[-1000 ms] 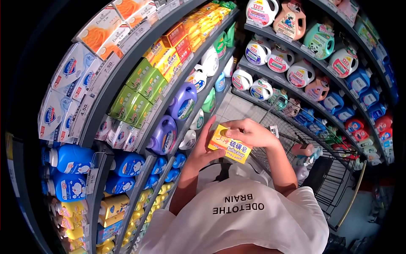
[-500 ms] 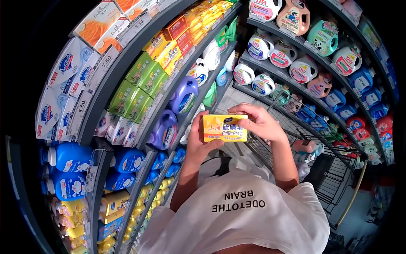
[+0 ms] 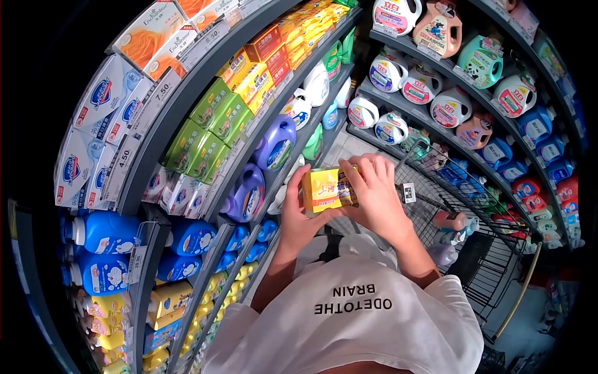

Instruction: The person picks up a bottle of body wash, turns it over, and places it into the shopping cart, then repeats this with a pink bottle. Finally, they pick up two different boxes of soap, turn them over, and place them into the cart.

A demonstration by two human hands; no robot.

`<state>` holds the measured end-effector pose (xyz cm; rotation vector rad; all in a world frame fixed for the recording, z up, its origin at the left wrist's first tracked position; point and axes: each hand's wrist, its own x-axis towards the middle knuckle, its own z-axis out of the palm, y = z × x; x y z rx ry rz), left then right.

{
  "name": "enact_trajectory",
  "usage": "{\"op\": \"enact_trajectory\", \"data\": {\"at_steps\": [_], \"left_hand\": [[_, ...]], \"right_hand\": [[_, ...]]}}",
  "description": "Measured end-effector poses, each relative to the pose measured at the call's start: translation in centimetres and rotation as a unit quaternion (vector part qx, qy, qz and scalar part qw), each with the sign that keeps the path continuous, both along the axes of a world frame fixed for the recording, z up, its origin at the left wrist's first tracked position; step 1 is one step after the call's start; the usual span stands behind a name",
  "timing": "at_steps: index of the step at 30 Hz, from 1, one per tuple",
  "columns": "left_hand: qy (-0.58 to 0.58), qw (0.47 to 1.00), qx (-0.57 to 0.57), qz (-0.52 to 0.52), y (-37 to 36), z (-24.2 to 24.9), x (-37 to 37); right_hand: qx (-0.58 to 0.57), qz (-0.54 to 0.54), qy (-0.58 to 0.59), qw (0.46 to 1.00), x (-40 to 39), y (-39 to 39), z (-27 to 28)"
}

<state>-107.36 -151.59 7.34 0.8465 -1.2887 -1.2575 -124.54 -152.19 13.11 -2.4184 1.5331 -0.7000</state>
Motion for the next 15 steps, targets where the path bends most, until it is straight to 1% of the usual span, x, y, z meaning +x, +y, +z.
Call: {"op": "enact_trajectory", "data": {"at_steps": [2, 3, 4, 6, 7, 8, 9, 10, 12, 13, 15], "left_hand": [[-0.022, 0.998, -0.057, -0.010, -0.2, 0.1, 0.3], [-0.031, 0.997, -0.068, -0.002, -0.3, 0.1, 0.3], [-0.056, 0.995, -0.080, 0.007, -0.3, -0.1, 0.5], [-0.108, 0.988, -0.104, 0.025, -0.5, -0.6, 0.9], [-0.151, 0.979, -0.130, 0.039, -0.5, -0.4, 0.7], [-0.165, 0.975, -0.142, 0.032, -0.6, -0.1, 0.6], [-0.149, 0.981, -0.124, 0.030, -0.4, -0.5, 0.3], [-0.132, 0.985, -0.107, 0.028, -0.2, -0.7, 0.0], [-0.071, 0.990, -0.114, 0.032, -0.1, -0.2, -0.6], [-0.041, 0.992, -0.116, 0.033, 0.0, 0.1, -0.7], [-0.069, 0.986, -0.152, 0.028, -0.2, 0.2, -0.4]], "right_hand": [[0.067, 0.006, -0.067, 0.996, 0.0, -0.3, -0.9], [0.098, 0.036, -0.176, 0.979, -0.2, -0.6, -1.7], [0.129, 0.066, -0.283, 0.948, -0.7, -1.0, -2.9], [0.210, 0.104, -0.469, 0.852, -0.8, -0.8, -3.4], [0.260, 0.110, -0.547, 0.788, -0.7, -0.2, -3.4], [0.307, 0.115, -0.617, 0.715, -0.6, 0.1, -3.3], [0.287, 0.148, -0.621, 0.715, -0.8, 0.2, -3.9], [0.299, 0.153, -0.620, 0.709, -1.0, 0.2, -4.5], [0.321, 0.162, -0.621, 0.697, -1.3, 0.5, -5.3], [0.324, 0.156, -0.639, 0.680, -1.2, 0.7, -5.5], [0.338, 0.150, -0.677, 0.637, -0.8, 0.9, -5.4]]}}
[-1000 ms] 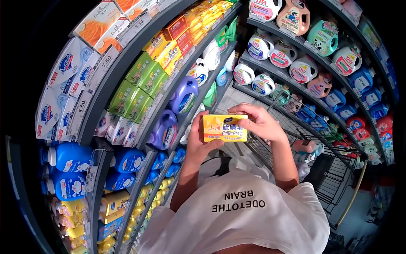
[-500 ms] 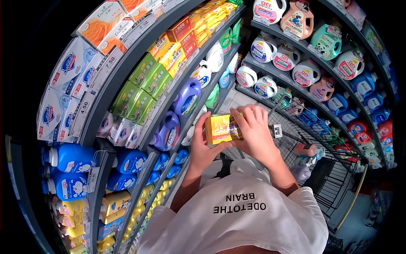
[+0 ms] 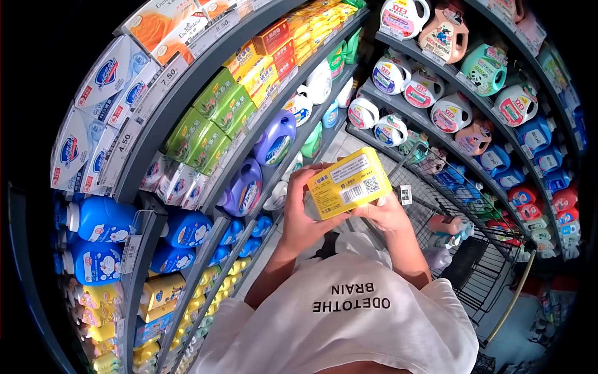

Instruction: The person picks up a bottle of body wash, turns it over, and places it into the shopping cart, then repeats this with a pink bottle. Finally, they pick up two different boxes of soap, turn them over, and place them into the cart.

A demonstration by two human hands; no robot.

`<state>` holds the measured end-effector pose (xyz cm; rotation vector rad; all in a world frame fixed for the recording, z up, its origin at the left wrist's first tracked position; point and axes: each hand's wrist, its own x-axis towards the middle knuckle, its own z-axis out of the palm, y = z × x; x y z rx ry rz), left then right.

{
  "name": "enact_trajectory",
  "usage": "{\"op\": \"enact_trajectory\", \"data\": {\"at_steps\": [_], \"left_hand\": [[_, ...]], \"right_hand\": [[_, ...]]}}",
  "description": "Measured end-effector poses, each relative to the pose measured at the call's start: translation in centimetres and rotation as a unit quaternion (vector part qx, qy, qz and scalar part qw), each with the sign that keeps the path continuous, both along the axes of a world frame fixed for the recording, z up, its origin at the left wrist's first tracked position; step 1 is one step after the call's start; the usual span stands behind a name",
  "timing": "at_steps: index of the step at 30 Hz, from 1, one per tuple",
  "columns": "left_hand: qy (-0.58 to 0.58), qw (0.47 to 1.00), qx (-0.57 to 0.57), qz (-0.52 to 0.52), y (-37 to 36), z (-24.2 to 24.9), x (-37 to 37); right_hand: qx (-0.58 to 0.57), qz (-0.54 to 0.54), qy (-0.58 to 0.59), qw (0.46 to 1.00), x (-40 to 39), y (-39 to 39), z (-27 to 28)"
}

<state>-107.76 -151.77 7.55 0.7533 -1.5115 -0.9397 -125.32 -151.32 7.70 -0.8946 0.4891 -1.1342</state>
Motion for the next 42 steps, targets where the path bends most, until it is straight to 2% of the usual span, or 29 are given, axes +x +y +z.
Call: {"op": "enact_trajectory", "data": {"at_steps": [4, 7, 19, 42], "left_hand": [[-0.010, 1.000, -0.007, 0.018, 0.1, -0.1, 0.1], [-0.034, 0.999, -0.013, 0.029, 0.2, 0.1, 0.3], [-0.058, 0.997, -0.023, 0.042, 0.8, 0.7, 0.4], [-0.075, 0.997, -0.012, 0.030, 0.3, 1.1, 0.3]], "right_hand": [[0.032, 0.024, -0.070, 0.997, 0.4, -0.3, 0.1], [0.004, 0.018, -0.172, 0.985, 1.5, -0.1, 1.5], [0.068, 0.012, -0.210, 0.975, 2.0, 0.4, 1.6], [0.078, -0.002, -0.226, 0.971, 2.1, 0.0, 1.5]]}}
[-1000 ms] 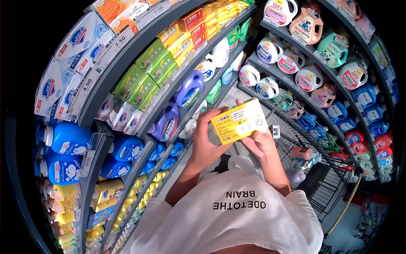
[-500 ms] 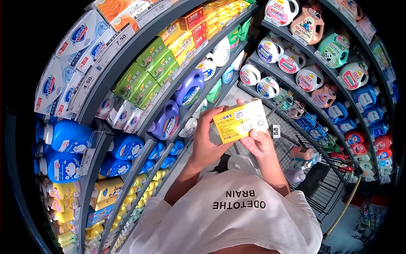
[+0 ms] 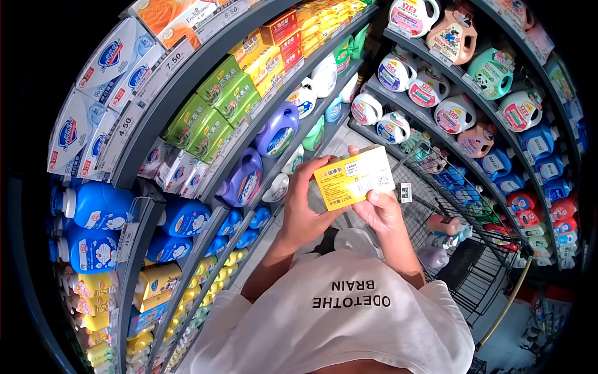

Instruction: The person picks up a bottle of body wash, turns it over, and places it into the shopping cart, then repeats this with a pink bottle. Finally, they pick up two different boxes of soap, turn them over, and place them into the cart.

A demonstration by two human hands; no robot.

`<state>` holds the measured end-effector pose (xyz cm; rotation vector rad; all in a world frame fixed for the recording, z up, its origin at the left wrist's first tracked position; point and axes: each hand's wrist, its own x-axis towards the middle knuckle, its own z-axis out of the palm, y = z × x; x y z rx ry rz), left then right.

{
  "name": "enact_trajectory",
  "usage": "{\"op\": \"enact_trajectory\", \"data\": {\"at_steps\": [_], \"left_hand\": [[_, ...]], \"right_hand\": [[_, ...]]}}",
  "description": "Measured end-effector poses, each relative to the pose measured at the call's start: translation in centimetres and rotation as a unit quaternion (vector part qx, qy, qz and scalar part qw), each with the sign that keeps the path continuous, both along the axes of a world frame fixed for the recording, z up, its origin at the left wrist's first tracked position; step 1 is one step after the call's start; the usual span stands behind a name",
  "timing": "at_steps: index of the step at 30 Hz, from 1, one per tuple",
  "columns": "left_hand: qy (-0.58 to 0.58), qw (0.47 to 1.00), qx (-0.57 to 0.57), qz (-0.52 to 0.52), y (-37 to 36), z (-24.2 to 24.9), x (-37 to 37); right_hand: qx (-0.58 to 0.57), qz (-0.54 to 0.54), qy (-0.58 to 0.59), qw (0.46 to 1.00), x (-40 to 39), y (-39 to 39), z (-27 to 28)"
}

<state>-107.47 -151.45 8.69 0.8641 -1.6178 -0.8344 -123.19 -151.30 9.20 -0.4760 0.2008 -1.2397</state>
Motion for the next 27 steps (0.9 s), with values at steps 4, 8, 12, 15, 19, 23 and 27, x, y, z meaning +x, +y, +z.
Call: {"op": "enact_trajectory", "data": {"at_steps": [4, 8, 12, 15, 19, 23, 27], "left_hand": [[0.003, 1.000, -0.001, -0.001, -0.15, -0.10, -0.05], [0.000, 1.000, 0.002, 0.000, -0.22, -0.07, -0.02], [-0.001, 1.000, 0.002, -0.001, -0.32, -0.16, -0.02], [0.002, 1.000, 0.003, -0.001, -0.37, -0.21, -0.09], [-0.003, 1.000, 0.003, 0.000, -0.40, -0.25, -0.09], [-0.007, 1.000, 0.005, 0.000, -0.45, -0.17, -0.08], [0.000, 1.000, 0.006, -0.003, -0.44, -0.14, -0.18]], "right_hand": [[0.001, -0.001, -0.001, 1.000, -0.03, -0.10, 0.07], [-0.001, 0.007, -0.009, 1.000, -0.07, -0.32, -0.11], [0.002, 0.004, -0.008, 1.000, -0.13, -0.37, -0.24], [0.000, 0.004, -0.005, 1.000, -0.24, -0.45, -0.36], [-0.002, 0.011, -0.002, 1.000, -0.42, -0.50, -0.42], [-0.002, 0.005, -0.001, 1.000, -0.35, -0.56, -0.46], [-0.002, -0.004, 0.005, 1.000, -0.38, -0.50, -0.69]]}}
